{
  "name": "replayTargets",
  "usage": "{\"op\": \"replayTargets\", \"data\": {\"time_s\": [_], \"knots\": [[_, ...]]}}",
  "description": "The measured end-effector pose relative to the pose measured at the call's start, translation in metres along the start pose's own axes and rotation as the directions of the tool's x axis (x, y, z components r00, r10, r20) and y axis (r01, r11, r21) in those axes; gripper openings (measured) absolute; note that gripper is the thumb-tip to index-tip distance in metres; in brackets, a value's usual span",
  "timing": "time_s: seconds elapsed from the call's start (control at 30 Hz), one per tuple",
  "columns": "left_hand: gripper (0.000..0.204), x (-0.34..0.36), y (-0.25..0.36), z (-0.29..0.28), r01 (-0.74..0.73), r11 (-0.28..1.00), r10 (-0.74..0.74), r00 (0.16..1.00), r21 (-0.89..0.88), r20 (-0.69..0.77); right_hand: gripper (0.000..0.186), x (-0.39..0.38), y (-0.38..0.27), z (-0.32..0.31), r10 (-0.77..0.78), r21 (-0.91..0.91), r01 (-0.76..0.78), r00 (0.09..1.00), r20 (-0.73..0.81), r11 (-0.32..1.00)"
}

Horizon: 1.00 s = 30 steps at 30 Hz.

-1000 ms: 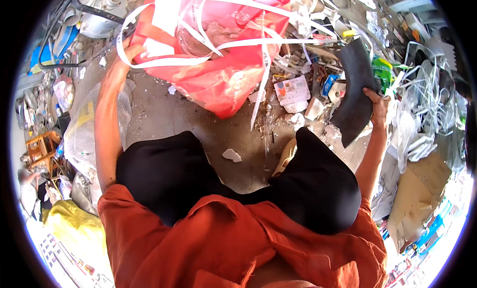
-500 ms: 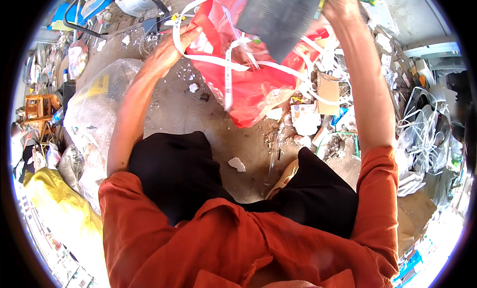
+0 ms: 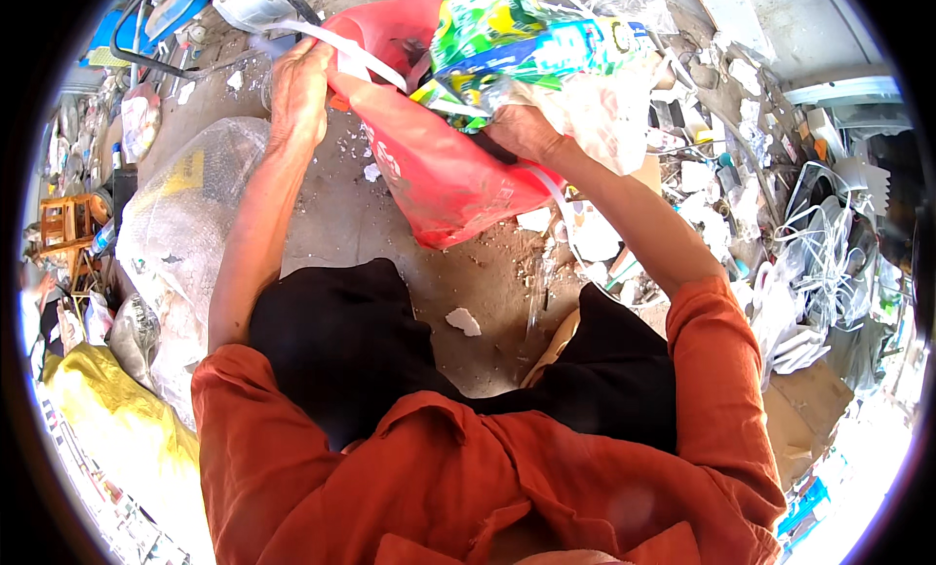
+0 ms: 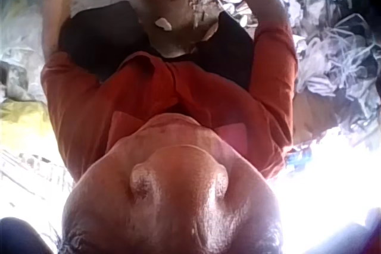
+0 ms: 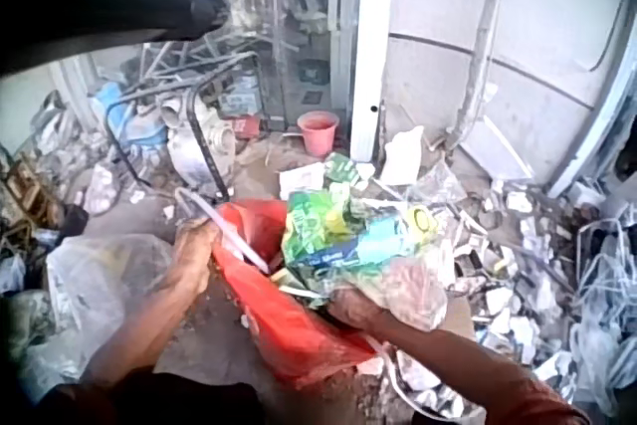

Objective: The person sorts through a pile of waste on the floor, picking up and placing various items into a red bag, including plastic, paper, cardboard, and small electronic components.

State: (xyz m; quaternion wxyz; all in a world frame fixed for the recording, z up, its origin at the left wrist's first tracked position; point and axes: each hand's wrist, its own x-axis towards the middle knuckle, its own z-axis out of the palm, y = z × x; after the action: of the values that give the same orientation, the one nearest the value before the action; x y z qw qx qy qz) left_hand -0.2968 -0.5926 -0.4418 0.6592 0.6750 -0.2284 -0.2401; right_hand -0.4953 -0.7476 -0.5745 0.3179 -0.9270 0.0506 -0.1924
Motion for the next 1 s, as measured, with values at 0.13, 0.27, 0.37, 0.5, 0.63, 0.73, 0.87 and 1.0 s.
{"op": "replayTargets", "data": {"time_s": [0.13,0.27,0.37,0.5,0.63,0.73,0.87,1.0], "knots": [[0.026,-0.003,0.007,-0.01,-0.16,0.984,0.167,0.981,0.082,-0.099,0.044,0.002,-0.004,0.01,-0.021,0.103,0.006,0.989,0.145,0.995],[0.03,-0.007,0.002,0.004,-0.287,0.927,0.293,0.956,0.244,0.01,0.049,0.029,-0.002,0.001,0.151,-0.129,-0.121,0.955,0.257,0.984],[0.033,-0.008,0.005,0.005,-0.326,0.874,0.31,0.945,0.36,0.102,0.053,0.044,-0.006,-0.018,0.25,-0.236,-0.171,0.9,0.358,0.957],[0.029,-0.008,0.009,-0.002,-0.219,0.837,0.198,0.976,0.502,0.095,0.058,0.04,-0.019,-0.051,0.33,-0.282,-0.208,0.795,0.508,0.936],[0.028,-0.01,0.014,0.006,-0.257,0.823,0.21,0.966,0.507,0.148,0.05,0.014,-0.028,-0.09,0.418,-0.337,-0.261,0.695,0.585,0.905],[0.035,0.011,0.003,-0.029,-0.168,0.878,0.108,0.982,0.449,0.156,0.014,-0.01,-0.065,-0.138,0.118,-0.008,-0.142,0.792,0.599,0.99],[0.042,0.013,-0.006,-0.007,-0.116,0.886,0.057,0.988,0.45,0.142,0.023,-0.022,-0.083,-0.22,0.229,0.405,-0.535,0.769,0.597,0.741],[0.046,0.022,0.008,-0.022,-0.133,0.88,0.05,0.98,0.455,0.191,0.023,0.001,-0.049,-0.235,0.305,0.088,-0.301,0.819,-0.486,0.949]]}}
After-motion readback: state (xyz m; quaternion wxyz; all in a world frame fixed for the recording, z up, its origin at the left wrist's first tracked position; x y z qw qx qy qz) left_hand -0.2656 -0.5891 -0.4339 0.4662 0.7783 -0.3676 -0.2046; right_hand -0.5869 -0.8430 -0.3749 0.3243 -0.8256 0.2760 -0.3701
